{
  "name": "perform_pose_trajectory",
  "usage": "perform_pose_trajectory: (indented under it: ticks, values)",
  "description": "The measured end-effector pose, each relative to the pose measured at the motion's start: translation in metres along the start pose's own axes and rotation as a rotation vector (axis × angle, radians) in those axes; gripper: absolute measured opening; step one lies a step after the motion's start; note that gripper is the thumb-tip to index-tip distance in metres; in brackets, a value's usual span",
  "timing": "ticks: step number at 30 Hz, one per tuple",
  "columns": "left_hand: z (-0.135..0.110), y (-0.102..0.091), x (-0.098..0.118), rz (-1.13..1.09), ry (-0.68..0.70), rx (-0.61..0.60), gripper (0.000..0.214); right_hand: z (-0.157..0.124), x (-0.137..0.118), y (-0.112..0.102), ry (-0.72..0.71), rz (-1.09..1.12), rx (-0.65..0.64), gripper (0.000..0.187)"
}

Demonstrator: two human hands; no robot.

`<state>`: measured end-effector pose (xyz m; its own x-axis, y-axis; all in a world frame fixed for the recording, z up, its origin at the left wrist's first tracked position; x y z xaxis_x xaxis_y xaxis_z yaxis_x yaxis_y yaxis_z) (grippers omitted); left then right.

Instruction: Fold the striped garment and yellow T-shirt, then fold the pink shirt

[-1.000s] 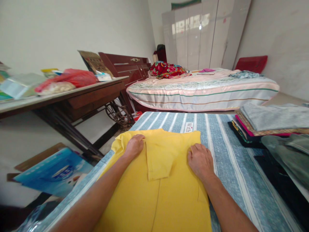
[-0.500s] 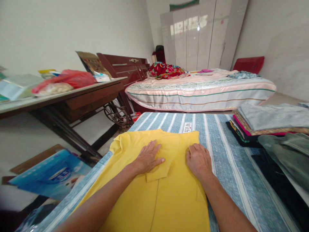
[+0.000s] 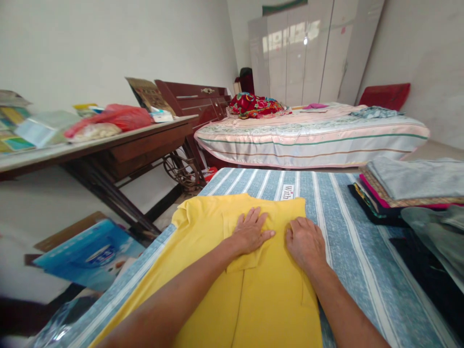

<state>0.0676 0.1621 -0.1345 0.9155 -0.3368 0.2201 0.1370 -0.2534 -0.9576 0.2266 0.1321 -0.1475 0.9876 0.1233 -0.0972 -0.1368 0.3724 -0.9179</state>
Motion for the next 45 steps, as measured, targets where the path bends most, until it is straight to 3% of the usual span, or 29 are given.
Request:
perform_pose_trajectory:
  ticks: [5,13,16,21,23,31,36,40,45]
  values:
    - [0.015,-0.012,0.017,0.012,0.092,0.089,0.066,0.000,0.000,-0.001,-0.001,-0.009,0.011,0.016]
    - [0.034,0.005,0.019,0.026,0.108,0.056,0.071,-0.001,0.000,0.000,-0.009,-0.013,0.017,0.017]
    - [0.028,-0.002,0.013,0.026,0.057,0.103,0.072,-0.001,0.001,0.002,-0.012,-0.012,0.015,0.015]
    - [0.012,-0.011,-0.015,0.014,-0.253,0.102,0.086,-0.002,0.003,0.005,-0.011,-0.008,0.009,0.015]
    - [0.008,-0.008,-0.024,-0.006,-0.302,0.070,0.089,-0.003,0.003,0.006,-0.015,-0.009,0.008,0.014]
    - [-0.002,-0.008,-0.038,-0.004,-0.302,0.162,0.083,-0.004,0.006,0.011,-0.047,-0.010,0.017,0.015]
    - [-0.012,-0.006,-0.047,-0.037,-0.295,0.121,0.085,-0.006,0.010,0.015,-0.061,0.008,0.017,0.016]
    - [-0.032,-0.006,-0.050,-0.036,-0.302,0.168,0.085,-0.007,0.011,0.017,-0.059,-0.005,-0.009,0.018]
    - [-0.059,-0.002,-0.051,-0.069,-0.286,0.097,0.087,-0.009,0.010,0.015,-0.069,-0.028,-0.026,0.022]
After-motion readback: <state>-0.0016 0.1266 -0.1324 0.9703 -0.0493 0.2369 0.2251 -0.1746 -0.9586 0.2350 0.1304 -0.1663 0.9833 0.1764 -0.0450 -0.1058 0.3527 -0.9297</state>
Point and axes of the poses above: each hand's wrist, its own z-axis towards the middle knuckle, its own y-axis out of the palm, x = y × z, the point moved 4 cm from there along z, towards the middle knuckle, and after that the axes turned 3 degrees about -z, right-handed, at the moved point
